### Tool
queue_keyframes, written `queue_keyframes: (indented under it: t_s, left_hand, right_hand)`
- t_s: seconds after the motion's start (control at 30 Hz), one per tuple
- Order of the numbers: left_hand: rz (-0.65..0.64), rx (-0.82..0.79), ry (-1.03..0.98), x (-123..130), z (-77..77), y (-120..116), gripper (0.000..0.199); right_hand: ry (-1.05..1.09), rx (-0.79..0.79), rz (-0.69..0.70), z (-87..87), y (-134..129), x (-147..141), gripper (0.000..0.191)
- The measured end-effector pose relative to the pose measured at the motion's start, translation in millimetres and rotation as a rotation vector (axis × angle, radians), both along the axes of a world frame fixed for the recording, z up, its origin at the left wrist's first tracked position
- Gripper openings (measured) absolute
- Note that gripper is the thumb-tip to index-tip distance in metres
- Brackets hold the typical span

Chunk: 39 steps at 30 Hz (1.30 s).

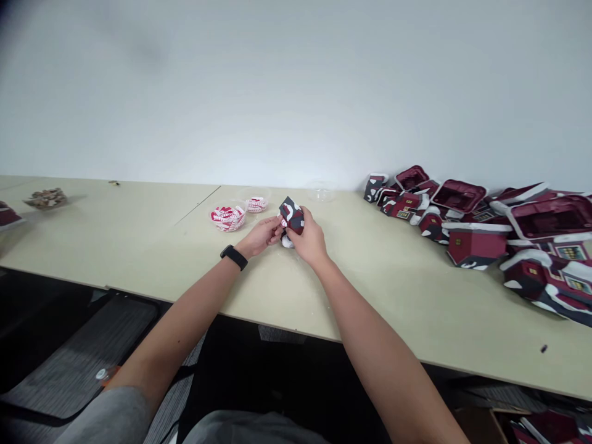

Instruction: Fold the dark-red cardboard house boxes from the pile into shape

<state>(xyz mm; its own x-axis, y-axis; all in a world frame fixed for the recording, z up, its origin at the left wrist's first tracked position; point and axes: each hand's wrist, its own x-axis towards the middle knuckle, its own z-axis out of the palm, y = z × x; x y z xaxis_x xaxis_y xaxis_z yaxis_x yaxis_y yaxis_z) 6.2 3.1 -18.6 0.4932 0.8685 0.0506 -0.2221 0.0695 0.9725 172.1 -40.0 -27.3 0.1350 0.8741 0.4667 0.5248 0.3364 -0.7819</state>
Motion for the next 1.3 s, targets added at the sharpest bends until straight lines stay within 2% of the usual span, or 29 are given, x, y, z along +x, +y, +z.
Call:
queue_keyframes:
  t_s: [0.57,1.07,1.2,1.3]
  left_hand:
    - [-0.020,0.032,0.104,-4,-5.4,4,0.046]
    - [-0.018,0.022,0.068,-6,-5.9,6,0.041]
    - [0.016,0.082,0.110,-9,-4.9,7,0.042]
    - [0.119,0.160,0.187,-12,-4.8,10,0.043]
  right_hand:
    - [-0.062,-0.026,-0.024,3.4,-3,0,0.073]
    - [-0.013,-0.010,0.001,1.3,0,1,0.073]
    - [0.021,-0.021,0.021,5.6,-1,2,0.072]
    - [0.039,-0.042,0.024,11.2,-3,4,0.072]
